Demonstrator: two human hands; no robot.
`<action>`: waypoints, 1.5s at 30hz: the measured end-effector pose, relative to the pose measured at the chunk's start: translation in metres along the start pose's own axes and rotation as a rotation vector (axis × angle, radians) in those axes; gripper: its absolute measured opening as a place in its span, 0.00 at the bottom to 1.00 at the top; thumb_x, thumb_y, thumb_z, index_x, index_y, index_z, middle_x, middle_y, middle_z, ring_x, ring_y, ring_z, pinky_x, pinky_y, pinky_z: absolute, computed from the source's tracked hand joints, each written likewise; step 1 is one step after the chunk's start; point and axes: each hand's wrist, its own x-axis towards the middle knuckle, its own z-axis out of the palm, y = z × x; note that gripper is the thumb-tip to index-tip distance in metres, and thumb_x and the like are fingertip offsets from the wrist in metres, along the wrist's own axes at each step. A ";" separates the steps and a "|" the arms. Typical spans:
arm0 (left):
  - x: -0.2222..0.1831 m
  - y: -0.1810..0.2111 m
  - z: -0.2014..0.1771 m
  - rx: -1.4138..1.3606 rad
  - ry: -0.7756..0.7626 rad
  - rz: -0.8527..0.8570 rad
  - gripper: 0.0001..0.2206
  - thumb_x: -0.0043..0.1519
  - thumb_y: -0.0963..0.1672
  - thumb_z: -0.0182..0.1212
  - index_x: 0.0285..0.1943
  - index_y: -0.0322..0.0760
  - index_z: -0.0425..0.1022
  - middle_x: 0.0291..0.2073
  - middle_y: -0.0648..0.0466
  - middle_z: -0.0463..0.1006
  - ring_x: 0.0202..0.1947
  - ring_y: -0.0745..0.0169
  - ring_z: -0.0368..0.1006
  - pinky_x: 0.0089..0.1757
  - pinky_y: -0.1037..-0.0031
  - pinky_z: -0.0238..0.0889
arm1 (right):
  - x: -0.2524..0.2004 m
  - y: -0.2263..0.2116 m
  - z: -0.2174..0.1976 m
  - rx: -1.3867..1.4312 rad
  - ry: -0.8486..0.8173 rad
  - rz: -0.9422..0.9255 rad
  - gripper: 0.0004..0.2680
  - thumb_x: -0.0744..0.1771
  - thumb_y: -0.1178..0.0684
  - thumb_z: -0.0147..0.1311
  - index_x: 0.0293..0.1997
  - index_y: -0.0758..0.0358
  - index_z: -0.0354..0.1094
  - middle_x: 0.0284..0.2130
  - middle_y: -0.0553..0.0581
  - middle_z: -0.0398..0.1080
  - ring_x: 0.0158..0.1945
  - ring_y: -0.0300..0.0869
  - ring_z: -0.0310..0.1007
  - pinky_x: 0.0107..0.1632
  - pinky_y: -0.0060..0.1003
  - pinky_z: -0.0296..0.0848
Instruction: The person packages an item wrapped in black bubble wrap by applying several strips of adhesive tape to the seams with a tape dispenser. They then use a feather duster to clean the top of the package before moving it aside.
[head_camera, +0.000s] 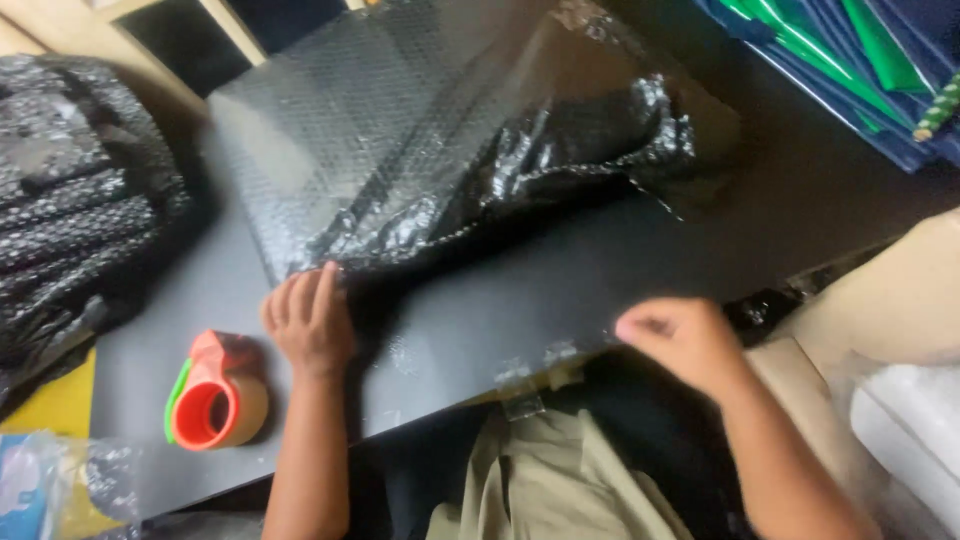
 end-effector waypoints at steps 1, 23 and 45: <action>0.005 0.002 -0.003 0.034 -0.027 0.002 0.14 0.67 0.48 0.62 0.61 0.50 0.82 0.48 0.54 0.79 0.51 0.51 0.72 0.51 0.61 0.62 | -0.012 0.010 0.010 0.007 -0.015 0.092 0.08 0.63 0.50 0.66 0.42 0.56 0.83 0.36 0.58 0.83 0.40 0.47 0.84 0.43 0.40 0.80; 0.015 0.001 -0.001 0.087 -0.220 -0.128 0.28 0.48 0.51 0.65 0.62 0.66 0.79 0.44 0.59 0.74 0.49 0.53 0.69 0.50 0.62 0.58 | -0.053 -0.069 0.054 0.192 -0.004 -0.118 0.02 0.60 0.57 0.67 0.30 0.55 0.84 0.21 0.53 0.83 0.25 0.41 0.80 0.34 0.32 0.78; -0.003 -0.013 0.009 -0.065 -0.144 -0.215 0.24 0.52 0.52 0.67 0.61 0.58 0.80 0.43 0.60 0.78 0.47 0.55 0.70 0.50 0.63 0.59 | 0.167 -0.200 0.257 -0.632 0.618 -0.824 0.15 0.55 0.43 0.69 0.36 0.52 0.68 0.18 0.48 0.70 0.24 0.43 0.76 0.29 0.39 0.77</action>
